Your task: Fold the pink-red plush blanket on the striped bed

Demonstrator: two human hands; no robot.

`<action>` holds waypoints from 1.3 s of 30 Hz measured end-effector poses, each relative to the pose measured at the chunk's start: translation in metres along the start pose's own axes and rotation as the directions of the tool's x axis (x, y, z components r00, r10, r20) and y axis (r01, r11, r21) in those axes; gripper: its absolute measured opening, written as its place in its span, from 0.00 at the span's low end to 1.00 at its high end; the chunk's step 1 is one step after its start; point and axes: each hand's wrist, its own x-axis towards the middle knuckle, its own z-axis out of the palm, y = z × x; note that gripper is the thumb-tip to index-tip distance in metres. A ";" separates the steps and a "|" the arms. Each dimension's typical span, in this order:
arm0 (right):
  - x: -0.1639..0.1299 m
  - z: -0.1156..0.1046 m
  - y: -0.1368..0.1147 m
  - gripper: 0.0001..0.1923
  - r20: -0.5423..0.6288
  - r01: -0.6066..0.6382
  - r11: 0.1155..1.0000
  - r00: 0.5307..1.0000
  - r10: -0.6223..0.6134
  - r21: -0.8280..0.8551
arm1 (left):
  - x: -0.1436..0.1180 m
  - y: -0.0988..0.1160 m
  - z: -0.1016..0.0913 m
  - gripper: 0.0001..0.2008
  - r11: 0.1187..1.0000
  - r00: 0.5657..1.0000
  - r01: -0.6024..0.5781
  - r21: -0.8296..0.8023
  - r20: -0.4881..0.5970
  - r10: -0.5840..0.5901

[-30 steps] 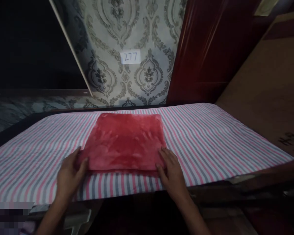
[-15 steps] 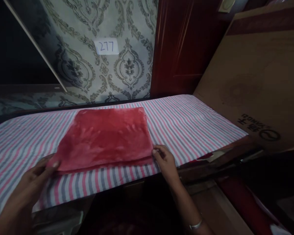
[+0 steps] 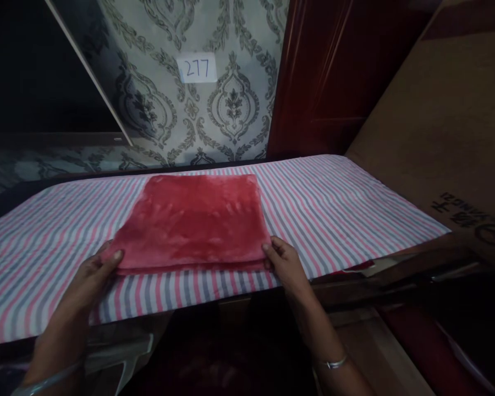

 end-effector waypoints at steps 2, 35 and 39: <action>0.000 -0.002 0.005 0.25 -0.070 0.027 1.000 0.997 -0.027 -0.002 | -0.003 -0.003 0.001 0.33 1.000 1.000 0.011 0.005 -0.022 -0.011; -0.025 -0.006 0.006 0.30 0.100 -0.113 0.993 0.988 0.115 -0.022 | -0.012 0.003 -0.016 0.28 0.983 0.965 0.030 -0.180 0.260 0.019; -0.014 -0.003 0.004 0.25 0.026 -0.093 0.994 0.995 0.095 -0.052 | -0.009 0.010 -0.008 0.28 0.956 0.967 0.092 -0.279 0.256 -0.019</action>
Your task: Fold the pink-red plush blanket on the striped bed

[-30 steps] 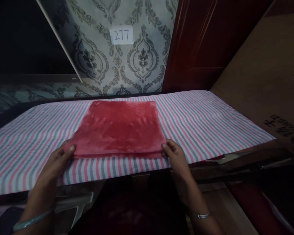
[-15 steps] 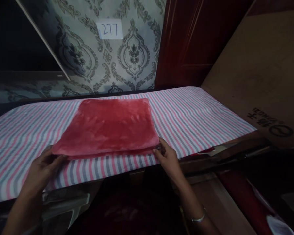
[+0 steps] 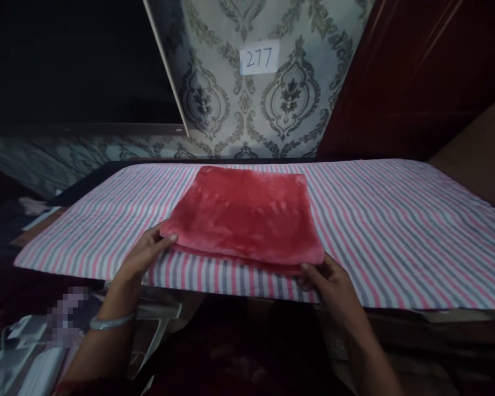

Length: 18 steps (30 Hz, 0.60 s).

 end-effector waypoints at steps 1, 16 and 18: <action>0.002 0.000 -0.002 0.24 -0.047 0.026 1.000 0.999 -0.026 0.002 | 0.001 0.001 0.002 0.28 0.999 1.000 0.014 -0.035 -0.003 -0.014; 0.001 -0.018 0.004 0.27 -0.074 -0.012 1.000 0.997 0.010 -0.027 | -0.019 0.004 0.001 0.26 0.989 0.988 0.133 -0.058 0.085 -0.128; 0.002 -0.018 0.001 0.28 0.011 -0.059 0.998 0.998 0.059 -0.034 | -0.017 0.003 0.002 0.26 0.987 0.986 0.143 -0.075 0.103 -0.135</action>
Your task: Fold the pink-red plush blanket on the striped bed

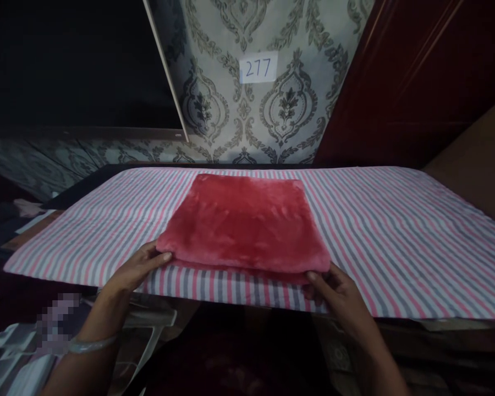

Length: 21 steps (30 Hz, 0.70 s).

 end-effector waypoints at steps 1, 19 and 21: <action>0.001 0.000 -0.001 0.28 0.026 -0.014 1.000 1.000 0.014 -0.001 | 0.002 -0.002 0.001 0.26 1.000 1.000 0.009 -0.018 -0.007 -0.010; 0.036 -0.022 0.010 0.36 0.182 -0.110 0.985 0.980 0.085 0.134 | 0.032 0.010 -0.024 0.26 0.971 0.988 0.105 -0.213 0.131 -0.078; 0.048 -0.023 0.000 0.31 0.208 -0.080 0.986 0.977 0.048 0.147 | 0.044 0.018 -0.023 0.26 0.958 0.981 0.155 -0.242 0.156 -0.119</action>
